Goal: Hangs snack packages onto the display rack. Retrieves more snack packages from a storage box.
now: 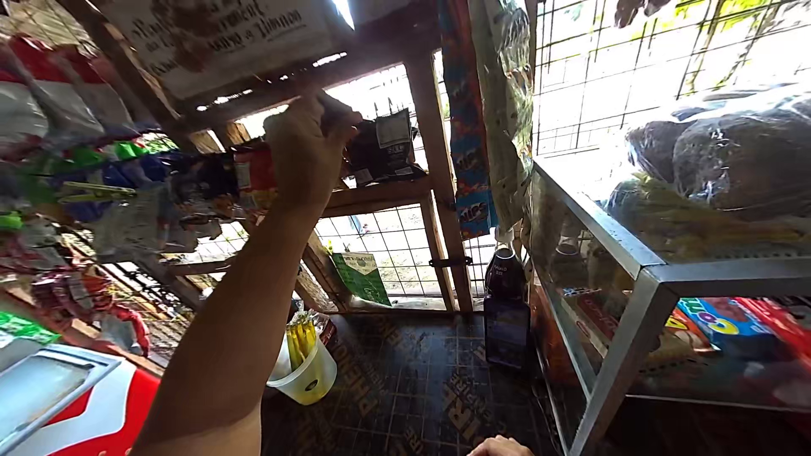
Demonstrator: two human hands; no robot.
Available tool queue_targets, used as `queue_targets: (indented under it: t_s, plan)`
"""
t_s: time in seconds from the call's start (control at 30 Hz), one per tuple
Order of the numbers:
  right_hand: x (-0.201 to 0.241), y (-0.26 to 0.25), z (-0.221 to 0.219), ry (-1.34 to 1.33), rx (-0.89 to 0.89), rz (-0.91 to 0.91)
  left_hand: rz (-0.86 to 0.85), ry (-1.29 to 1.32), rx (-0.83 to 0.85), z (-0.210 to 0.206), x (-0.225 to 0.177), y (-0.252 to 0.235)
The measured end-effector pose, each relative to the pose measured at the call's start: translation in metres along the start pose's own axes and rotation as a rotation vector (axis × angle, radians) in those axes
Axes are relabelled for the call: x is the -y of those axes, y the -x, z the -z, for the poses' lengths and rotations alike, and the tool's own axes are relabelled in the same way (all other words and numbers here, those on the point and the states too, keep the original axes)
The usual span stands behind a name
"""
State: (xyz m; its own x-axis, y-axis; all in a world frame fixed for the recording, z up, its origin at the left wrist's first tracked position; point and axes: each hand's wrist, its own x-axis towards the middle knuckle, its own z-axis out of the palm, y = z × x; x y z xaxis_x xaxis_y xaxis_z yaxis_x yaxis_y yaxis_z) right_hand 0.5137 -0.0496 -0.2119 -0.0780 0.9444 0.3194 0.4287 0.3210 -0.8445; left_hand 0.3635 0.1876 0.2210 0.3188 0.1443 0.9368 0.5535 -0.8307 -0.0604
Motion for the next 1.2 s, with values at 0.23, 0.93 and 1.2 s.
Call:
queue_targets:
  t_s: [0.23, 0.93, 1.2]
  plan:
    - [0.009, 0.001, 0.001, 0.003, -0.014, -0.004, 0.045, -0.046, -0.01, -0.001, 0.002, -0.018]
    - [-0.002, 0.003, -0.003, -0.011, -0.017, 0.009, 0.207, -0.181, 0.21, 0.018, -0.012, -0.011]
    - [-0.007, 0.004, -0.005, 0.033, -0.037, 0.036, -0.018, 0.024, 0.091, -0.013, -0.038, 0.07]
